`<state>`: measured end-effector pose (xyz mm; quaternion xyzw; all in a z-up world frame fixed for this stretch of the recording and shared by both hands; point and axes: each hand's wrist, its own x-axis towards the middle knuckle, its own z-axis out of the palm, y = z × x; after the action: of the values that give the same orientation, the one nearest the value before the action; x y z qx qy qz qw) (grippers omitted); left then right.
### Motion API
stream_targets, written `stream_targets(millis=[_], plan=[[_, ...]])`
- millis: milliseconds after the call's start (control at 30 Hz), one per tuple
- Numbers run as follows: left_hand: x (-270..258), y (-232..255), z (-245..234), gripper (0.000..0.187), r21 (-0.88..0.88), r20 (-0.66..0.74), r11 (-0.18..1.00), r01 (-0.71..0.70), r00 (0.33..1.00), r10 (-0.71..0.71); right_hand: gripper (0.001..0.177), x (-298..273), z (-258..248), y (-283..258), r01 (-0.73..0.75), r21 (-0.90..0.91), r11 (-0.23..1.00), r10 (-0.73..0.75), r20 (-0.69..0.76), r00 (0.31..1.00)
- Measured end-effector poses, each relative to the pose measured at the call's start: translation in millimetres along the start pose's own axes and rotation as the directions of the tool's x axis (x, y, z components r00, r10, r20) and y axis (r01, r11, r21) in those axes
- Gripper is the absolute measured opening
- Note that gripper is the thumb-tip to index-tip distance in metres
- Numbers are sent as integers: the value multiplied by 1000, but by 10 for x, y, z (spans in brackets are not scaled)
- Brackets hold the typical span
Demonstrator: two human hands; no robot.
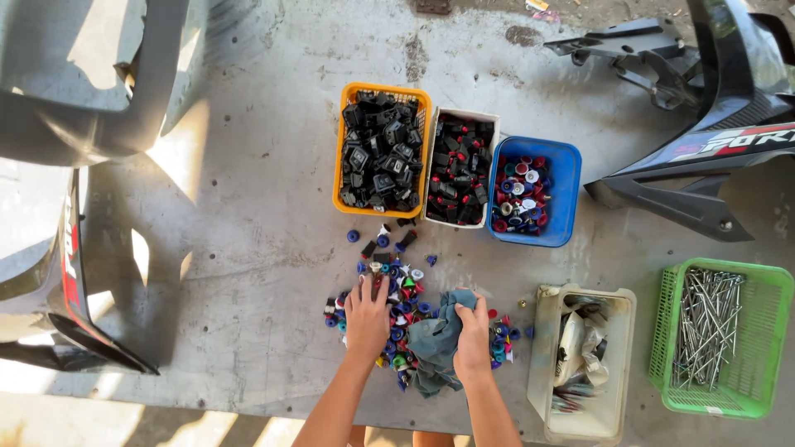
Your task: The person picks up small plastic bottle caps from a pile on a table and wipes them with a cloth. They handle the caps one by one, cleaning them before placing them back on the table or into containers.
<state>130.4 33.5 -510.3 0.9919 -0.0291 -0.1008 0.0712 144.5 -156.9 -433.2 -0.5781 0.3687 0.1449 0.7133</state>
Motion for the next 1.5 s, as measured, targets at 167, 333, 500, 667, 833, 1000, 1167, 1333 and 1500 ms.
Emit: stream_targets(millis=[167, 333, 500, 667, 833, 1000, 1167, 1333, 1500], plan=[[25, -46, 250, 45, -297, -174, 955, -14, 984, -40, 34, -191, -3, 7, -52, 165, 985, 67, -89, 994], [71, -93, 52, 21, -545, -198, 838, 12, 970, -143, 35, -272, -276, 210, -25, -41, 999, 25, -8, 1000], [55, -165, -43, 35, -610, -141, 777, 153, 944, -297, 39, -330, -382, 313, -43, -57, 997, 41, -29, 999], [10, -186, 41, 43, -401, -64, 885, 234, 957, -282, 38, -463, -381, 330, -11, -70, 997, 12, 12, 1000], [65, -233, 469, 35, -223, -118, 963, 154, 976, -184, 38, -548, -378, 335, 6, -78, 997, -2, 43, 999], [99, -3, -416, 4, -589, -146, 806, 53, 974, -171, 32, -731, -394, 279, 131, -118, 984, -115, 133, 984], [-620, 430, -1195, 8, -808, -32, 585, 65, 988, -154, 11, -1238, -185, -153, 253, -335, 907, -178, 238, 955], [-1388, 767, -2213, 17, -934, 32, 342, 99, 980, -195, 11, -1874, -94, -508, 549, -365, 752, -510, 204, 835], [-1946, 1010, -2781, 16, -964, 121, 181, 193, 930, -348, 14, -2602, -314, -934, 610, -290, 737, -465, 437, 770]])
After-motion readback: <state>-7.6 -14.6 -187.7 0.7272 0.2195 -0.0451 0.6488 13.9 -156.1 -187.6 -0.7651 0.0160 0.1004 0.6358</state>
